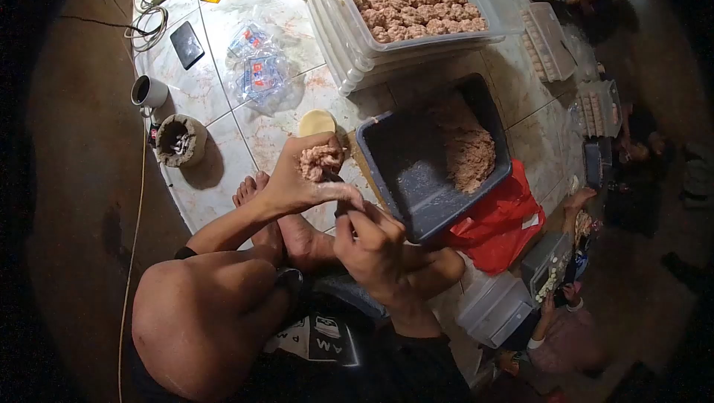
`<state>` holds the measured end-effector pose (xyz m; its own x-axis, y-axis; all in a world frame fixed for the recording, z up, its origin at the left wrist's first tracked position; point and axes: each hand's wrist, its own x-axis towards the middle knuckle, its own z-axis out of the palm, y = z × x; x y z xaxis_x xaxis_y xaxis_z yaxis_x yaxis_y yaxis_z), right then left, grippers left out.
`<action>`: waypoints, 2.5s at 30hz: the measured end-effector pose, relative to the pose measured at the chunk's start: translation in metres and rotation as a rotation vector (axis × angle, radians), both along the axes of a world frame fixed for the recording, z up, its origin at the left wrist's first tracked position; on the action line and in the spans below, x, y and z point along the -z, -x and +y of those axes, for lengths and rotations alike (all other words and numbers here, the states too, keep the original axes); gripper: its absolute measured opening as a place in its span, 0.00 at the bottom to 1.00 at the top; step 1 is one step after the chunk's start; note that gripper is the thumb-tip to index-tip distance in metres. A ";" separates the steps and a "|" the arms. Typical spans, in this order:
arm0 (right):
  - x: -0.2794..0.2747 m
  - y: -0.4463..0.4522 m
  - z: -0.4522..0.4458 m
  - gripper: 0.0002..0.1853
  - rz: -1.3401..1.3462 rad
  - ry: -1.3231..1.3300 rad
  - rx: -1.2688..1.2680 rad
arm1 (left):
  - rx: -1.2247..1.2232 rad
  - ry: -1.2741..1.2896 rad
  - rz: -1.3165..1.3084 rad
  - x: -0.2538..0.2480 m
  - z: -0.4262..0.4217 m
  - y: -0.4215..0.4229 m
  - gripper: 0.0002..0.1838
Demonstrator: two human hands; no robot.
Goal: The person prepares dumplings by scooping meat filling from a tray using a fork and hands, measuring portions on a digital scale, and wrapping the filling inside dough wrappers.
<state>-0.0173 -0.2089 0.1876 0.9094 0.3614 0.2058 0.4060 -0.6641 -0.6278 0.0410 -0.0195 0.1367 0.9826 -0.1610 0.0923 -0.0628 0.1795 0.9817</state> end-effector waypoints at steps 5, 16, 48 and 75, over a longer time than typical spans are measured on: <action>-0.053 -0.027 -0.015 0.01 0.023 0.167 0.136 | -0.058 -0.126 0.023 0.004 0.009 -0.003 0.20; -0.035 -0.030 0.000 0.09 0.095 0.285 -0.072 | 0.056 -0.512 -0.171 0.008 0.014 0.004 0.12; -0.094 -0.037 -0.007 0.09 -0.010 0.170 -0.214 | 0.192 0.053 0.015 0.022 0.008 -0.001 0.19; -0.038 -0.027 -0.011 0.07 0.216 0.107 -0.005 | 0.143 -0.289 -0.347 0.011 0.011 -0.007 0.14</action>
